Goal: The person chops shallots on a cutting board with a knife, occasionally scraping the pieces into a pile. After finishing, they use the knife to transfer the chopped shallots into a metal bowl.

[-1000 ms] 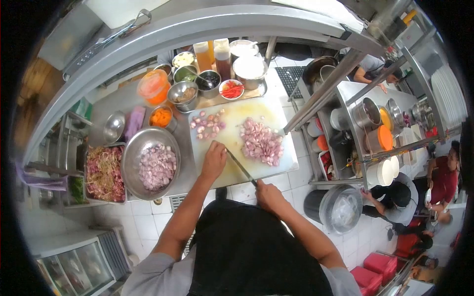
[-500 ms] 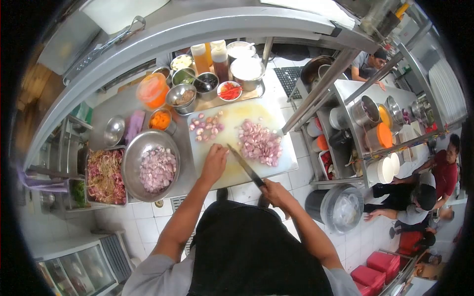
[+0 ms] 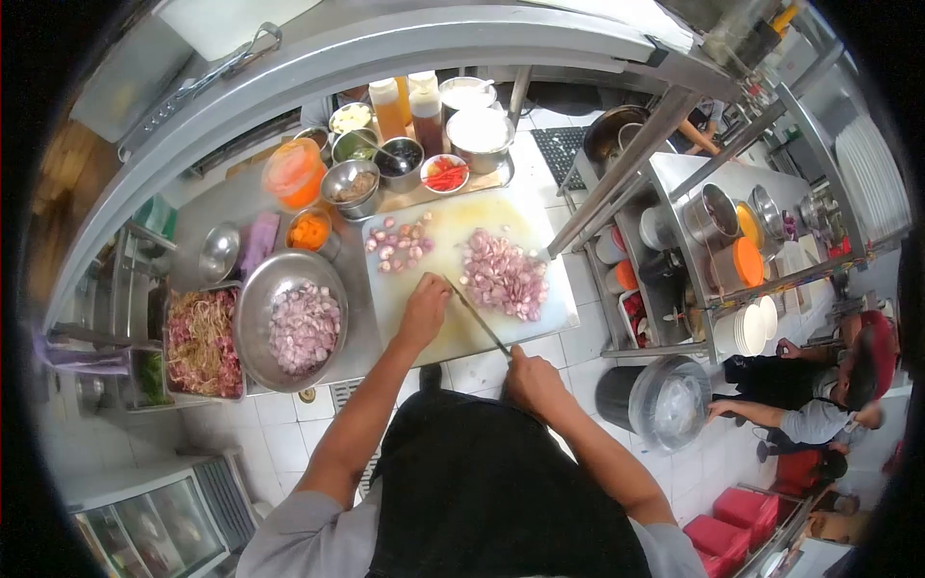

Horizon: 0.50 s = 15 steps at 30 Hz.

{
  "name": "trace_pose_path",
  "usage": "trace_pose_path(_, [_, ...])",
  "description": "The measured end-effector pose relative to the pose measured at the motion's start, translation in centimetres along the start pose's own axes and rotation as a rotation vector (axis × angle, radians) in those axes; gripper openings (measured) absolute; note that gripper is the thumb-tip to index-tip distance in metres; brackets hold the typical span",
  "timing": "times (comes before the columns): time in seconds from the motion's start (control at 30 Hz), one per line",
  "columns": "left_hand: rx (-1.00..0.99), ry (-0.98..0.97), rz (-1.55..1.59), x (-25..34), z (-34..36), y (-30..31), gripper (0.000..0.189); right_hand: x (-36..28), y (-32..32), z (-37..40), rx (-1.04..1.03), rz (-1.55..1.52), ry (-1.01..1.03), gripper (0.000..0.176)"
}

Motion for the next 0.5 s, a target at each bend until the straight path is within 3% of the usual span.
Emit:
trace_pose_path(0.17, [0.001, -0.032, 0.019, 0.5, 0.1, 0.0, 0.009, 1.0, -1.0, -0.2, 0.003, 0.034, -0.004, 0.025])
trace_pose_path(0.33, [0.023, 0.035, -0.023, 0.2, 0.4, 0.0, 0.009, -1.1, 2.0, 0.3, -0.050, 0.040, -0.046, 0.024])
trace_pose_path(0.5, [0.040, 0.021, 0.006, 0.0, 0.6, -0.4, 0.010, 0.7, -0.5, -0.7, -0.026, 0.029, 0.001, 0.021])
Point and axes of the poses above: each hand's wrist, its own z-axis away from the middle knuckle, its own y-axis out of the back of the hand, x = y × z, the point moved 4 cm from there along -z, towards the middle knuckle, and after that the axes turned 6 degrees about y, right-handed, at the moved point
